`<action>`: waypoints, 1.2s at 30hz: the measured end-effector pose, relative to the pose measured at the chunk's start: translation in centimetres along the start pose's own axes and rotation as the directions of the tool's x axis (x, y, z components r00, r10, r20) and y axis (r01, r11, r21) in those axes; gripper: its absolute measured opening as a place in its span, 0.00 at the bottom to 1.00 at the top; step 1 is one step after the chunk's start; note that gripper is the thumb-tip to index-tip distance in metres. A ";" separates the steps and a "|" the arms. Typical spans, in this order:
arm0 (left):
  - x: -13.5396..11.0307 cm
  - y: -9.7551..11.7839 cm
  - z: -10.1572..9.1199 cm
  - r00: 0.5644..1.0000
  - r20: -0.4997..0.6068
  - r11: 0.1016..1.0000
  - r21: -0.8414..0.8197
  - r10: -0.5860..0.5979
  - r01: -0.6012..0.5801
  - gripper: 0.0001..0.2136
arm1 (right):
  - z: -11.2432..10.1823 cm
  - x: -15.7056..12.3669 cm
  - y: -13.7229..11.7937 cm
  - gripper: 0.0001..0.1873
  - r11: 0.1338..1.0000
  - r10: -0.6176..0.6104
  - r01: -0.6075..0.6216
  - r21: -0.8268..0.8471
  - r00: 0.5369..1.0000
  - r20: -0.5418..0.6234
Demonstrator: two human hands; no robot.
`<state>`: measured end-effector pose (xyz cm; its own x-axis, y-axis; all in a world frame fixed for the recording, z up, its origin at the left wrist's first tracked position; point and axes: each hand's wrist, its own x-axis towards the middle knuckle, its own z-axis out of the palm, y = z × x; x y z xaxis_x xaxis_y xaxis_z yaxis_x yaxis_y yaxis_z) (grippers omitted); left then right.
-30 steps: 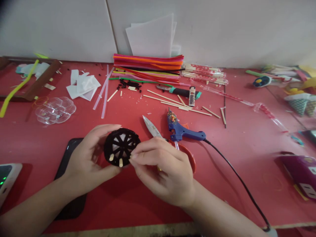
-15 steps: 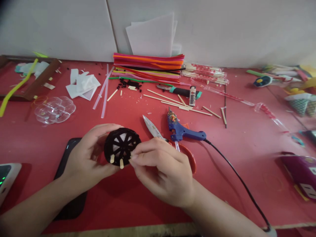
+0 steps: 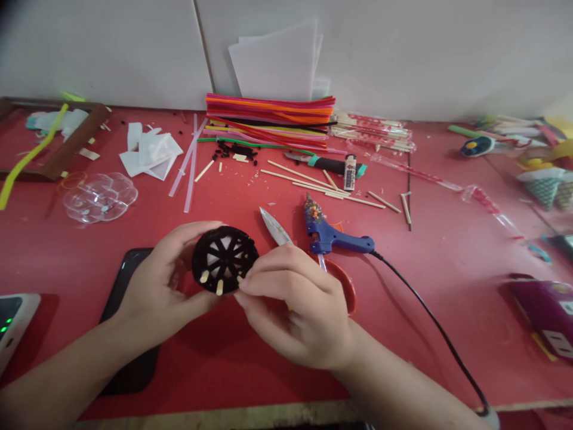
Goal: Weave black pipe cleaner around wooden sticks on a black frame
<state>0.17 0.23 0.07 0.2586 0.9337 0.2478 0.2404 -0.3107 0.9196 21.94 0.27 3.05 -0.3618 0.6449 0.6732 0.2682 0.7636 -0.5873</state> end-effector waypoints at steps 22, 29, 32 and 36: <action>-0.1 -0.3 -0.1 1.000 -0.013 1.000 0.028 0.011 -0.011 0.30 | 0.2 -0.5 0.2 0.18 0.999 -0.014 0.014 -0.046 1.000 0.014; 1.1 -0.9 -0.1 0.948 -0.262 0.979 -0.141 -0.183 0.150 0.32 | -3.0 -0.4 1.8 0.17 0.896 0.311 -0.328 -0.298 0.945 -0.105; 1.8 -1.1 -0.3 0.916 -0.312 0.928 -0.346 -0.250 0.135 0.31 | -7.0 -0.6 3.7 0.24 0.623 0.546 -0.495 -0.606 0.830 -0.116; 1.9 -1.6 -0.5 0.914 -0.272 0.885 -0.436 -0.301 0.162 0.26 | -10.8 -2.7 6.1 0.32 0.404 0.719 -0.388 -0.828 0.695 0.025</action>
<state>-0.24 2.59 -0.81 -0.0903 0.9954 0.0322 -0.1529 -0.0458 0.9872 34.24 3.49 2.50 -0.0807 0.9961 0.0347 0.9883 0.0844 -0.1268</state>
